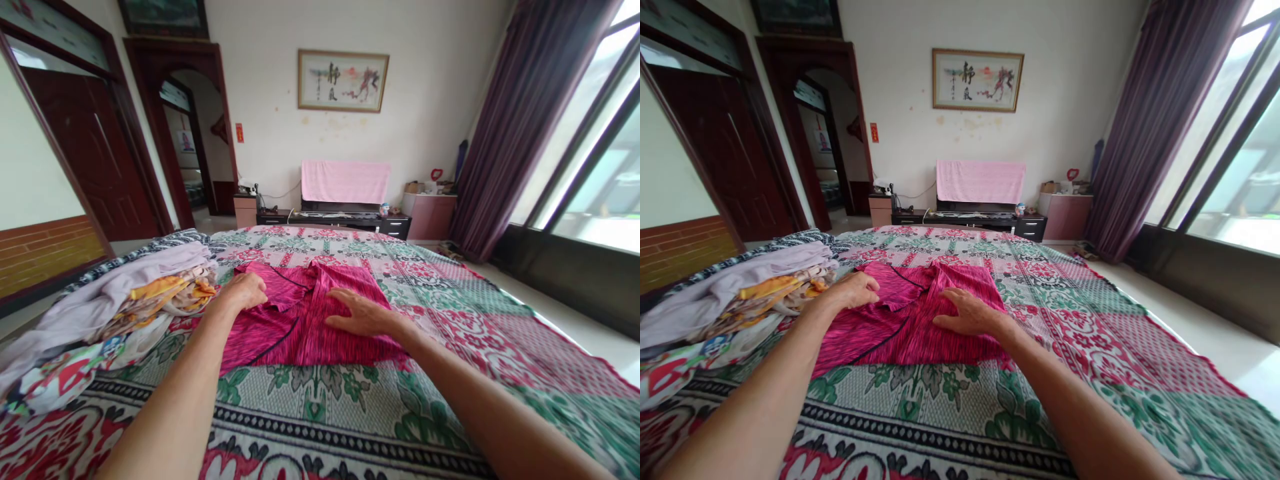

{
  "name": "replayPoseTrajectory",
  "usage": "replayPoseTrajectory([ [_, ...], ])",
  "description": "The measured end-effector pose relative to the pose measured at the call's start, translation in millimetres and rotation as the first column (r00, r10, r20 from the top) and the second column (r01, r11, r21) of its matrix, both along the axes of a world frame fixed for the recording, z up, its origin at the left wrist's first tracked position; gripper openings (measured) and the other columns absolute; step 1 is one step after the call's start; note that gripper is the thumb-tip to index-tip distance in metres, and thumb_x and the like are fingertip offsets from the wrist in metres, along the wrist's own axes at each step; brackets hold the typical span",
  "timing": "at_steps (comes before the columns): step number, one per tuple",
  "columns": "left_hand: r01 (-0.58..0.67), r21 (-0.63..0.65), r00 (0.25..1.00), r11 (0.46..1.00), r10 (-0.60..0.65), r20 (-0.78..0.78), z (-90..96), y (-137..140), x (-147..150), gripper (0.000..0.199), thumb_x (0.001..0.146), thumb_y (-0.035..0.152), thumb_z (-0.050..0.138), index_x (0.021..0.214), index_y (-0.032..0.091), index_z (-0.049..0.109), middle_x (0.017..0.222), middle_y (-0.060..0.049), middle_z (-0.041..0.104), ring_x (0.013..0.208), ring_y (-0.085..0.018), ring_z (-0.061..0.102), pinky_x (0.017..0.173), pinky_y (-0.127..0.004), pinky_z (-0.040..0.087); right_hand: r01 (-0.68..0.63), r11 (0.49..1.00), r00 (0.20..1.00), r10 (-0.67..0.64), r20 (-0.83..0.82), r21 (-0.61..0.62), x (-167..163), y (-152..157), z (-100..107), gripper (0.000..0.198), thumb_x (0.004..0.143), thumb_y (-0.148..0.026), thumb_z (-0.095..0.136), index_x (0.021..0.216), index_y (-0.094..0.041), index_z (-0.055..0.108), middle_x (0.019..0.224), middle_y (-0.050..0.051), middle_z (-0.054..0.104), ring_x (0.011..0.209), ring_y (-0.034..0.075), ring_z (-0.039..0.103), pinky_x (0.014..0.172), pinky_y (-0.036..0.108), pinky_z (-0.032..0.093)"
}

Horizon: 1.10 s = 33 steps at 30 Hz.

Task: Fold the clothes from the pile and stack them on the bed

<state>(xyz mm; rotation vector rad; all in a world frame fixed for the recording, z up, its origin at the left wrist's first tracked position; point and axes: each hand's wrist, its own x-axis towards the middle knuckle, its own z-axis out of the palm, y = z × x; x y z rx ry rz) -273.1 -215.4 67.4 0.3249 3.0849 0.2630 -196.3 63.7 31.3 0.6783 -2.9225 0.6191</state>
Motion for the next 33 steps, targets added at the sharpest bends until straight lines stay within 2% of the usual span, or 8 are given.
replayPoseTrajectory([
  [3,-0.055,-0.063,0.998,0.997,0.054,-0.011,-6.4,-15,2,0.023,0.062,0.028,0.062,0.081,0.024,0.075,0.087,-0.004,0.074,0.083,-0.022,0.065,0.071,-0.027,0.045,-0.020,0.999,0.994,0.015,0.106,0.039,4,-5,-3,0.079,0.083,-0.064,0.048,0.146,-0.017,0.036,0.151,0.014,0.033,0.139,0.033,0.027,0.113,0.050,0.025],
  [7,0.016,-0.110,1.000,0.994,-0.018,-0.020,-19.7,-45,9,0.031,0.067,0.033,0.059,0.092,0.024,0.074,0.091,-0.006,0.072,0.086,-0.023,0.064,0.071,-0.027,0.044,-0.015,0.990,0.981,-0.012,0.193,0.141,8,-10,-4,0.083,0.081,-0.068,0.046,0.148,-0.022,0.033,0.156,0.010,0.021,0.142,0.039,0.011,0.112,0.060,0.016],
  [13,0.038,0.086,0.993,0.996,-0.028,-0.118,-43.5,-77,10,0.045,0.079,0.048,0.048,0.110,0.022,0.068,0.095,-0.005,0.071,0.088,-0.020,0.064,0.073,-0.024,0.043,-0.029,0.981,0.973,-0.016,0.230,0.190,11,-12,-1,0.085,0.082,-0.070,0.041,0.149,-0.021,0.029,0.157,0.010,0.016,0.143,0.040,0.008,0.111,0.063,0.013],
  [15,-0.015,0.117,0.989,0.993,0.031,-0.143,-44.4,-80,11,0.042,0.079,0.048,0.047,0.104,0.022,0.069,0.090,-0.004,0.071,0.084,-0.018,0.064,0.070,-0.023,0.042,-0.033,0.982,0.974,-0.010,0.225,0.185,10,-11,0,0.085,0.082,-0.070,0.042,0.149,-0.020,0.029,0.157,0.010,0.017,0.142,0.040,0.008,0.111,0.063,0.014],
  [20,-0.111,-0.009,0.986,0.994,0.109,-0.123,-36.8,-80,17,0.040,0.079,0.053,0.046,0.067,0.021,0.067,0.064,-0.003,0.063,0.069,-0.019,0.060,0.059,-0.025,0.035,-0.029,0.984,0.976,-0.010,0.219,0.176,10,-10,-1,0.082,0.082,-0.067,0.044,0.149,-0.022,0.029,0.157,0.009,0.016,0.143,0.039,0.007,0.111,0.062,0.016],
  [25,-0.137,-0.032,0.983,0.990,0.132,-0.127,-40.5,-77,19,0.038,0.076,0.054,0.049,0.074,0.021,0.069,0.074,-0.006,0.068,0.075,-0.021,0.062,0.062,-0.026,0.037,-0.033,0.987,0.976,-0.003,0.218,0.159,9,-9,-1,0.085,0.081,-0.067,0.047,0.148,-0.019,0.031,0.156,0.012,0.020,0.142,0.037,0.014,0.112,0.059,0.019],
  [29,-0.147,-0.077,0.982,0.986,0.136,-0.129,-38.6,-73,21,0.035,0.077,0.050,0.051,0.079,0.020,0.068,0.082,-0.008,0.070,0.085,-0.025,0.063,0.071,-0.029,0.041,-0.019,1.000,0.998,0.017,0.057,0.019,-3,2,2,0.073,0.085,-0.057,0.047,0.143,-0.014,0.040,0.147,0.015,0.039,0.135,0.029,0.036,0.112,0.044,0.029],
  [33,-0.109,-0.106,0.977,0.988,0.087,-0.193,-24.9,-54,32,0.034,0.082,0.044,0.049,0.096,0.019,0.068,0.099,-0.012,0.070,0.098,-0.027,0.062,0.081,-0.033,0.044,0.311,0.948,0.939,-0.317,-0.131,-0.064,-22,35,0,0.053,0.084,-0.042,0.049,0.129,-0.014,0.056,0.122,0.016,0.061,0.110,0.029,0.057,0.095,0.043,0.044],
])
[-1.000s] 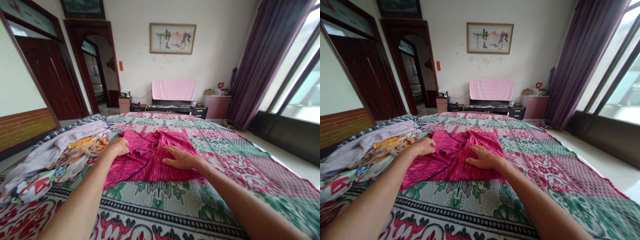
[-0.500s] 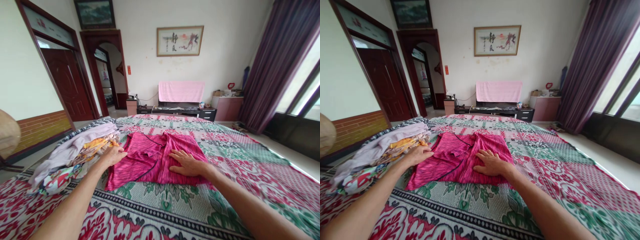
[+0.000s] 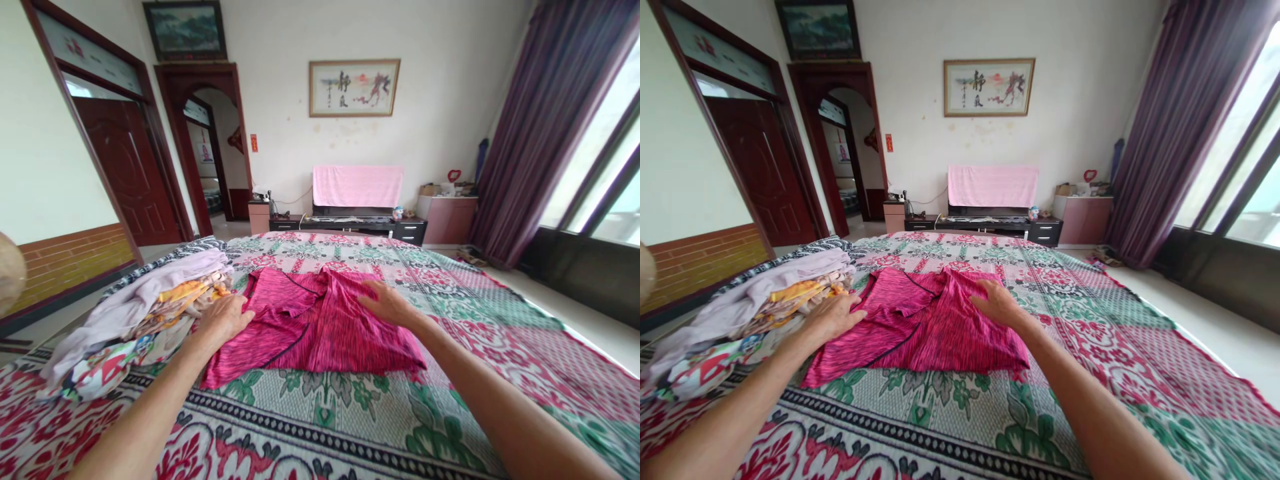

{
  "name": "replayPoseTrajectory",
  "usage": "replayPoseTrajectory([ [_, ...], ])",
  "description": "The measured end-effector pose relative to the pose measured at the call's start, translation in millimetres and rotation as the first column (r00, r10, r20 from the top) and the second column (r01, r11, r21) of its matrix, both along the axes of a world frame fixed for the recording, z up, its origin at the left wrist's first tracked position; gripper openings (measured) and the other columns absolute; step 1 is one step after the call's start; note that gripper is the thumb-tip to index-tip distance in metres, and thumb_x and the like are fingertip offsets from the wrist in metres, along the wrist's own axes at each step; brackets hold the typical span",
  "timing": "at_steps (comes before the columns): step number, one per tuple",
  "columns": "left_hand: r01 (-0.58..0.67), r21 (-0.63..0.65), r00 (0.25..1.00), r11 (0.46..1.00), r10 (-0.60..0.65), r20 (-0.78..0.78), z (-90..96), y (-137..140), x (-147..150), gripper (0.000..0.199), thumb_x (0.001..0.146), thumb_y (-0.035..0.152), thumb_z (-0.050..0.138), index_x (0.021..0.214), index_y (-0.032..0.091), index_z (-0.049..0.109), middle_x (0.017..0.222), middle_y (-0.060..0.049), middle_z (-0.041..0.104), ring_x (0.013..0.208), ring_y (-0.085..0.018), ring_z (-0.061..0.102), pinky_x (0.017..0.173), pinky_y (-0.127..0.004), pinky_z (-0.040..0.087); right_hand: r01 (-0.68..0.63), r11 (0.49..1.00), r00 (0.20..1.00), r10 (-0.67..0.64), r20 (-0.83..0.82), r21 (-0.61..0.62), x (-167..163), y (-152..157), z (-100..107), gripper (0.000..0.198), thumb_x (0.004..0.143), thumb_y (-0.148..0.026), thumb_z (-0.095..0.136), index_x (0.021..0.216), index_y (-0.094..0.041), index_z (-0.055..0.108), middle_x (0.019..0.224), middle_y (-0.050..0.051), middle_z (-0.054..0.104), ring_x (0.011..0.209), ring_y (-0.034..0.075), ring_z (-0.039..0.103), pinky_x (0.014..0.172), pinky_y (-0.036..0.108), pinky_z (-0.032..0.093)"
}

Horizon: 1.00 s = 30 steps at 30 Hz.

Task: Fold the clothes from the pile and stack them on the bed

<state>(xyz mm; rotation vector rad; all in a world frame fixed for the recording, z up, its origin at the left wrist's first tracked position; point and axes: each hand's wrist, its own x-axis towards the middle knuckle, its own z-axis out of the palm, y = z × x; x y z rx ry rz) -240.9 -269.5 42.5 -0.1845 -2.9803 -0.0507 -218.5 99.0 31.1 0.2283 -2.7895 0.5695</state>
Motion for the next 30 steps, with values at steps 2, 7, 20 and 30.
replayPoseTrajectory([
  [2,0.124,0.035,0.991,0.992,-0.123,-0.046,5.5,20,11,0.037,0.083,0.040,0.048,0.105,0.018,0.067,0.108,-0.013,0.068,0.103,-0.026,0.061,0.088,-0.034,0.043,0.169,0.986,0.985,-0.170,0.020,0.007,-8,20,-5,0.048,0.081,-0.036,0.052,0.123,-0.013,0.060,0.111,0.017,0.066,0.100,0.030,0.061,0.087,0.041,0.046],
  [7,0.503,0.164,0.863,0.848,-0.487,-0.134,0.9,88,44,0.031,0.082,0.029,0.053,0.106,0.017,0.069,0.109,-0.009,0.067,0.102,-0.022,0.060,0.093,-0.032,0.044,0.405,0.912,0.911,-0.396,0.115,-0.066,-26,55,-16,0.042,0.078,-0.029,0.055,0.116,-0.015,0.065,0.105,0.012,0.069,0.098,0.027,0.064,0.083,0.032,0.046],
  [20,0.772,0.110,0.636,0.626,-0.762,-0.122,-11.4,168,48,0.024,0.081,0.031,0.057,0.093,0.016,0.071,0.091,-0.010,0.068,0.087,-0.021,0.063,0.081,-0.034,0.048,0.240,0.680,0.958,-0.048,0.284,-0.693,-38,74,-22,0.035,0.075,-0.031,0.059,0.105,-0.016,0.065,0.070,0.001,0.064,0.060,0.012,0.056,0.055,0.022,0.043],
  [30,0.823,0.079,0.568,0.563,-0.811,-0.140,-27.3,168,50,0.030,0.085,0.041,0.056,0.095,0.017,0.070,0.095,-0.008,0.067,0.090,-0.020,0.060,0.086,-0.034,0.046,0.184,0.622,0.950,0.085,0.300,-0.761,-43,80,-23,0.036,0.076,-0.033,0.062,0.109,-0.019,0.066,0.099,0.007,0.070,0.076,0.014,0.062,0.061,0.022,0.049],
])
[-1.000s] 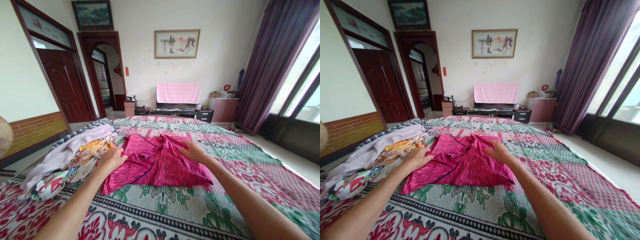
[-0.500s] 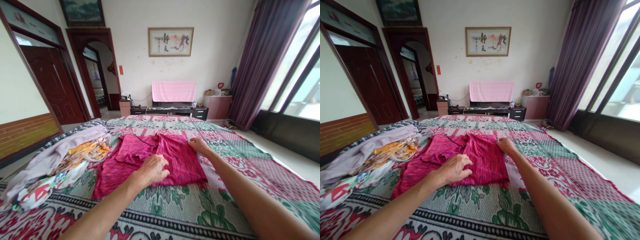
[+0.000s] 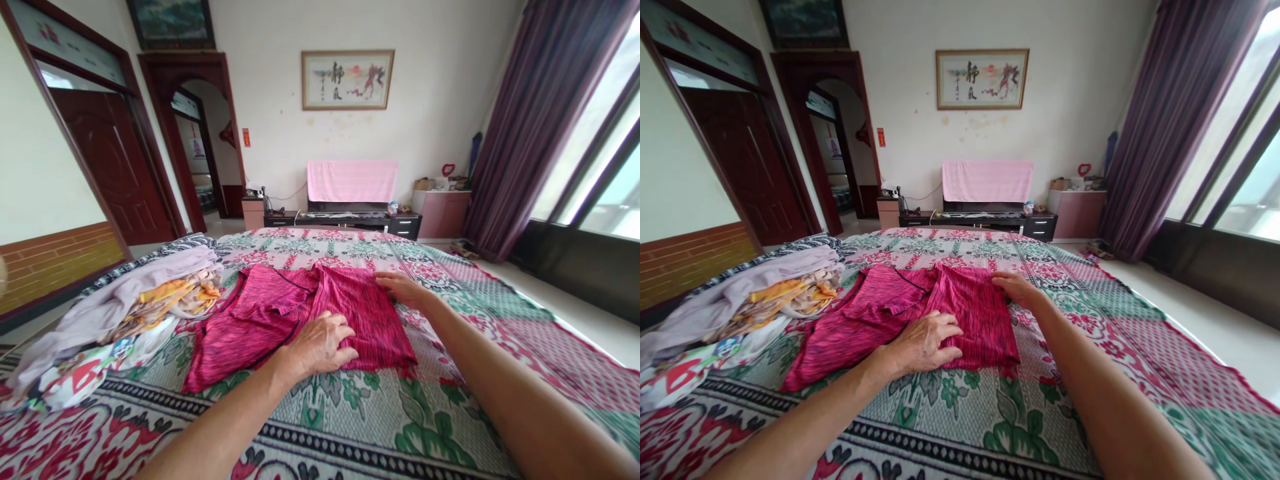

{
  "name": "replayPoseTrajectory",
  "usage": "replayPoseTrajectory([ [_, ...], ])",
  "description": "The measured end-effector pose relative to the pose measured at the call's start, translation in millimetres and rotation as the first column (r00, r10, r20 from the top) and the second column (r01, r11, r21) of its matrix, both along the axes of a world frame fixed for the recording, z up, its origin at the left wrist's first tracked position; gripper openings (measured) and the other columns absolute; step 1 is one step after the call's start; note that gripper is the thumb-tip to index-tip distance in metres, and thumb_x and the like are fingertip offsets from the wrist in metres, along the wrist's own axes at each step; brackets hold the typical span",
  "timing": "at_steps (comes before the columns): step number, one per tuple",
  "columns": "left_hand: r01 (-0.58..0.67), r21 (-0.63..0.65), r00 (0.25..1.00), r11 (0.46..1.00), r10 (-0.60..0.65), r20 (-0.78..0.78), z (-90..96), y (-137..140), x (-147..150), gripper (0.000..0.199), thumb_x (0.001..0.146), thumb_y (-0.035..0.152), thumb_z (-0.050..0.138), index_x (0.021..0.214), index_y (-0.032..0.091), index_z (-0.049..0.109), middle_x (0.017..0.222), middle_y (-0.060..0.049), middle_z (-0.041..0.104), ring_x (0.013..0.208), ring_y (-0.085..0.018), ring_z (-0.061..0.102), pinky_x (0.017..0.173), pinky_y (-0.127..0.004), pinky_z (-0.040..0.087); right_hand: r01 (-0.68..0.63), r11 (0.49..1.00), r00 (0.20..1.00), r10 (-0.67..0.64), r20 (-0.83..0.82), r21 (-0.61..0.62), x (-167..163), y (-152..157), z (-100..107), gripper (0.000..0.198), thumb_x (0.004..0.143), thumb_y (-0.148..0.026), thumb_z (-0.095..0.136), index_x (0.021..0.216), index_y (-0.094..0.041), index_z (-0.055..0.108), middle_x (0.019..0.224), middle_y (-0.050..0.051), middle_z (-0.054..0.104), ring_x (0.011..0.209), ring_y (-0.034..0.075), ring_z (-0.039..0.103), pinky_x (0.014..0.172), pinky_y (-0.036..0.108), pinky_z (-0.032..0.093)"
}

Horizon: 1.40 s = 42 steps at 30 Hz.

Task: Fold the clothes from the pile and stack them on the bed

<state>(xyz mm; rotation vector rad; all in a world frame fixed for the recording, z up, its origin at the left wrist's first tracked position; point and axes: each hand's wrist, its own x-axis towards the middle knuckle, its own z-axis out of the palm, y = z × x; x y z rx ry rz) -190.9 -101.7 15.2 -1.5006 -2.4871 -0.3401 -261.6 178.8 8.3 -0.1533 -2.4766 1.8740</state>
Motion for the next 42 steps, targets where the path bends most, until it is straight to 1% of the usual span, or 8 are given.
replayPoseTrajectory([
  [5,0.007,0.014,0.998,1.000,-0.008,0.057,0.1,1,-3,0.030,0.083,0.040,0.059,0.099,0.017,0.071,0.095,-0.008,0.068,0.090,-0.020,0.061,0.085,-0.034,0.046,0.019,0.999,0.999,-0.018,-0.032,0.034,1,-3,-3,0.035,0.075,-0.033,0.062,0.104,-0.017,0.070,0.085,0.004,0.071,0.070,0.014,0.061,0.057,0.021,0.047],
  [12,0.023,0.036,0.997,0.999,-0.025,0.069,-2.9,0,-6,0.028,0.083,0.037,0.059,0.099,0.017,0.071,0.097,-0.007,0.068,0.091,-0.020,0.061,0.087,-0.034,0.045,-0.017,0.999,0.997,0.014,-0.081,-0.036,8,-4,-6,0.046,0.076,-0.033,0.061,0.120,-0.019,0.063,0.091,0.005,0.072,0.076,0.016,0.065,0.065,0.025,0.052],
  [16,0.016,0.040,0.995,0.999,-0.020,0.093,-3.3,0,-7,0.029,0.081,0.037,0.060,0.098,0.017,0.071,0.097,-0.008,0.068,0.092,-0.021,0.062,0.087,-0.035,0.046,0.009,1.000,0.997,-0.008,-0.081,0.003,7,-6,-9,0.051,0.075,-0.031,0.064,0.124,-0.018,0.060,0.090,0.005,0.072,0.078,0.016,0.066,0.072,0.028,0.054],
  [21,-0.001,0.143,0.956,0.990,-0.041,0.292,10.5,-7,-9,0.028,0.079,0.031,0.060,0.101,0.016,0.071,0.099,-0.006,0.071,0.087,-0.016,0.064,0.081,-0.028,0.048,0.042,0.995,0.990,-0.029,-0.139,0.093,2,-2,-14,0.048,0.070,-0.030,0.067,0.116,-0.018,0.065,0.095,0.005,0.072,0.082,0.018,0.066,0.074,0.028,0.053],
  [25,-0.250,0.215,0.887,0.944,0.134,0.443,33.8,-31,-23,0.032,0.078,0.032,0.058,0.101,0.015,0.072,0.095,-0.005,0.073,0.074,-0.013,0.064,0.070,-0.024,0.048,-0.016,0.996,0.987,0.029,-0.159,0.087,5,-1,-9,0.036,0.070,-0.029,0.064,0.104,-0.016,0.070,0.090,0.005,0.072,0.075,0.016,0.064,0.066,0.025,0.049],
  [29,-0.522,0.183,0.809,0.833,0.415,0.417,45.5,-72,-50,0.038,0.077,0.040,0.055,0.100,0.015,0.073,0.088,-0.005,0.074,0.078,-0.017,0.065,0.073,-0.025,0.047,-0.045,0.991,0.987,0.063,-0.150,0.125,10,-2,-3,0.030,0.067,-0.027,0.061,0.092,-0.014,0.071,0.078,0.002,0.070,0.065,0.013,0.058,0.058,0.022,0.042],
  [36,-0.708,-0.023,0.685,0.706,0.694,0.221,38.0,-120,-77,0.033,0.076,0.041,0.051,0.085,0.022,0.075,0.076,-0.001,0.071,0.074,-0.017,0.062,0.066,-0.024,0.040,0.011,0.995,0.992,0.002,-0.124,0.101,2,5,-14,0.025,0.066,-0.028,0.061,0.086,-0.015,0.069,0.071,0.000,0.066,0.059,0.010,0.054,0.054,0.021,0.040],
  [42,-0.662,-0.230,0.679,0.713,0.701,0.217,33.8,-123,-74,0.030,0.074,0.041,0.050,0.069,0.019,0.070,0.062,-0.001,0.063,0.062,-0.015,0.057,0.055,-0.024,0.032,0.094,0.995,0.993,-0.095,-0.066,-0.022,5,1,-11,0.025,0.063,-0.023,0.066,0.087,-0.014,0.068,0.071,0.001,0.066,0.059,0.010,0.056,0.055,0.020,0.043],
])
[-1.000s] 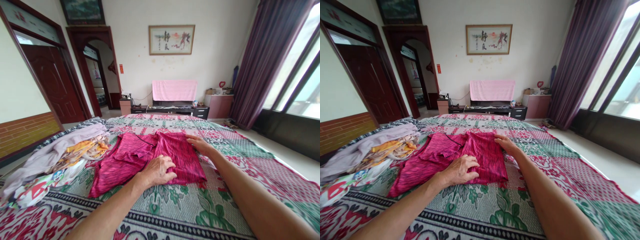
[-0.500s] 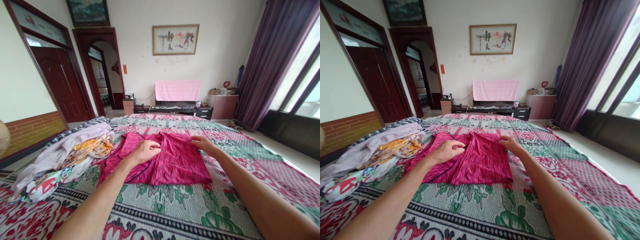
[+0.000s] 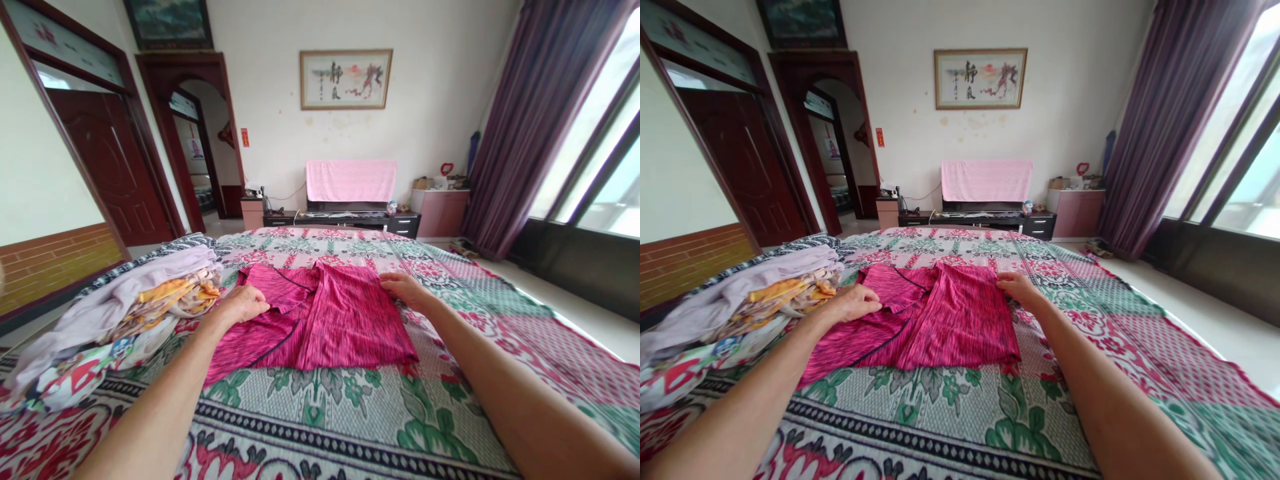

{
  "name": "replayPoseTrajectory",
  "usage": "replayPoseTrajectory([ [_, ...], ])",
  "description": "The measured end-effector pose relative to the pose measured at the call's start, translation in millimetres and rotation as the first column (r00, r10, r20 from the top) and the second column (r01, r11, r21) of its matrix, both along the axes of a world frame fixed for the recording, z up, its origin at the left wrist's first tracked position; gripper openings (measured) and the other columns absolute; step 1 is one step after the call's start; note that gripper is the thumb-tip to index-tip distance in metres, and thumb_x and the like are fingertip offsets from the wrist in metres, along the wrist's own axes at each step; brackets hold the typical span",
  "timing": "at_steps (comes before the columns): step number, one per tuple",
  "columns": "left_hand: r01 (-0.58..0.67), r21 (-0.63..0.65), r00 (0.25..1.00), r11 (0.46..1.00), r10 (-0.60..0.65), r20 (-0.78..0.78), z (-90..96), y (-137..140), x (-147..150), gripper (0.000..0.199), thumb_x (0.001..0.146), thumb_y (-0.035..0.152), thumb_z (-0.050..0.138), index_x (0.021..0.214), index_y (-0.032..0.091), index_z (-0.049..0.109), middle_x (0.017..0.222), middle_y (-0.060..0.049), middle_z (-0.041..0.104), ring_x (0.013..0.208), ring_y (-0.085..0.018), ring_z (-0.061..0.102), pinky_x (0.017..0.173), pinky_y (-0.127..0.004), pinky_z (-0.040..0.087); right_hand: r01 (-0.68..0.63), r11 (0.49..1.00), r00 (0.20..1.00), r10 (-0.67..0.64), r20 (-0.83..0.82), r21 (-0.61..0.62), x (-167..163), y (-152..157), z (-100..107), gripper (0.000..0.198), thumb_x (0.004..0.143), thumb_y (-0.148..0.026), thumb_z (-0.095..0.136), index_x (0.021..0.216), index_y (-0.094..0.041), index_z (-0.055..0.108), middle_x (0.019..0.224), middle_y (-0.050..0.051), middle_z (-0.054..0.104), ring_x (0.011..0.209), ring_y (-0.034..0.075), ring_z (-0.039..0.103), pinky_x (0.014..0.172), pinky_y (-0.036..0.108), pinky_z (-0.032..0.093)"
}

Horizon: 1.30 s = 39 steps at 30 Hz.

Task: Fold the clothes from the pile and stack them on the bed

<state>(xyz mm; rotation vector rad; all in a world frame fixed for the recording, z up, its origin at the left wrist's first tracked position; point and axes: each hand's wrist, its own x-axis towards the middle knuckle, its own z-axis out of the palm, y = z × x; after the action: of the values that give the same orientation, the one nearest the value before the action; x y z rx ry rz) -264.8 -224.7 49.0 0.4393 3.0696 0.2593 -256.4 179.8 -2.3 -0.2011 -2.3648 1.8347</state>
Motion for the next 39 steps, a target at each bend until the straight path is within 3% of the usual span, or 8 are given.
replayPoseTrajectory([
  [6,0.015,-0.046,1.000,0.999,-0.015,-0.004,1.9,8,6,0.029,0.075,0.039,0.050,0.073,0.019,0.071,0.067,-0.003,0.065,0.066,-0.016,0.058,0.056,-0.025,0.031,0.019,0.996,1.000,-0.018,0.012,-0.088,2,-7,4,0.027,0.064,-0.021,0.067,0.091,-0.015,0.068,0.067,-0.001,0.064,0.055,0.009,0.054,0.051,0.018,0.042],
  [14,0.004,-0.114,0.999,0.993,-0.009,-0.042,-2.6,12,6,0.031,0.072,0.041,0.051,0.083,0.022,0.072,0.078,-0.006,0.070,0.073,-0.020,0.061,0.058,-0.027,0.032,0.009,0.997,0.999,-0.006,0.032,-0.079,7,-12,9,0.036,0.065,-0.025,0.071,0.099,-0.014,0.068,0.062,0.000,0.064,0.049,0.009,0.052,0.046,0.019,0.040],
  [18,-0.001,-0.119,0.999,0.993,-0.003,-0.037,-3.9,12,5,0.032,0.071,0.042,0.052,0.085,0.022,0.072,0.084,-0.007,0.071,0.079,-0.022,0.063,0.061,-0.028,0.035,0.014,0.998,1.000,-0.013,0.022,-0.061,7,-12,9,0.034,0.065,-0.027,0.072,0.096,-0.015,0.069,0.061,0.000,0.064,0.050,0.010,0.053,0.047,0.020,0.042],
  [24,-0.001,-0.133,0.999,0.991,-0.005,-0.045,-2.8,13,7,0.031,0.072,0.042,0.051,0.084,0.023,0.072,0.087,-0.008,0.072,0.082,-0.025,0.064,0.063,-0.030,0.038,-0.022,0.991,1.000,0.024,0.012,-0.132,4,-11,4,0.031,0.066,-0.020,0.067,0.097,-0.015,0.068,0.070,0.001,0.067,0.056,0.010,0.057,0.053,0.020,0.045],
  [30,-0.009,-0.110,0.996,0.994,-0.001,-0.089,-4.5,17,5,0.034,0.076,0.039,0.051,0.095,0.021,0.073,0.096,-0.011,0.073,0.093,-0.029,0.065,0.074,-0.034,0.045,0.055,0.994,0.996,-0.048,0.077,-0.092,22,-16,10,0.035,0.068,-0.019,0.065,0.103,-0.012,0.064,0.055,-0.005,0.055,0.046,0.007,0.045,0.042,0.018,0.033],
  [34,0.068,-0.051,0.970,0.996,-0.078,-0.229,-3.6,51,-1,0.041,0.083,0.034,0.046,0.115,0.019,0.067,0.112,-0.014,0.068,0.106,-0.028,0.061,0.087,-0.035,0.046,-0.062,0.998,0.988,0.060,0.143,0.003,52,-16,22,0.036,0.071,-0.022,0.066,0.106,-0.016,0.062,0.060,-0.005,0.053,0.050,0.006,0.046,0.046,0.018,0.036],
  [36,0.207,-0.041,0.934,0.977,-0.210,-0.289,-3.0,83,-6,0.040,0.085,0.030,0.043,0.116,0.019,0.066,0.112,-0.012,0.068,0.105,-0.025,0.062,0.089,-0.034,0.045,-0.164,0.986,0.970,0.154,0.189,0.040,68,-15,28,0.033,0.073,-0.026,0.068,0.105,-0.018,0.063,0.061,-0.005,0.053,0.053,0.006,0.047,0.049,0.018,0.039],
  [39,0.436,-0.018,0.849,0.900,-0.418,-0.322,-4.2,137,-15,0.039,0.088,0.026,0.040,0.118,0.022,0.064,0.113,-0.009,0.067,0.104,-0.020,0.061,0.092,-0.030,0.045,-0.349,0.936,0.907,0.324,0.269,0.046,90,-10,36,0.028,0.077,-0.034,0.068,0.100,-0.018,0.065,0.064,-0.004,0.053,0.055,0.006,0.047,0.054,0.019,0.044],
])
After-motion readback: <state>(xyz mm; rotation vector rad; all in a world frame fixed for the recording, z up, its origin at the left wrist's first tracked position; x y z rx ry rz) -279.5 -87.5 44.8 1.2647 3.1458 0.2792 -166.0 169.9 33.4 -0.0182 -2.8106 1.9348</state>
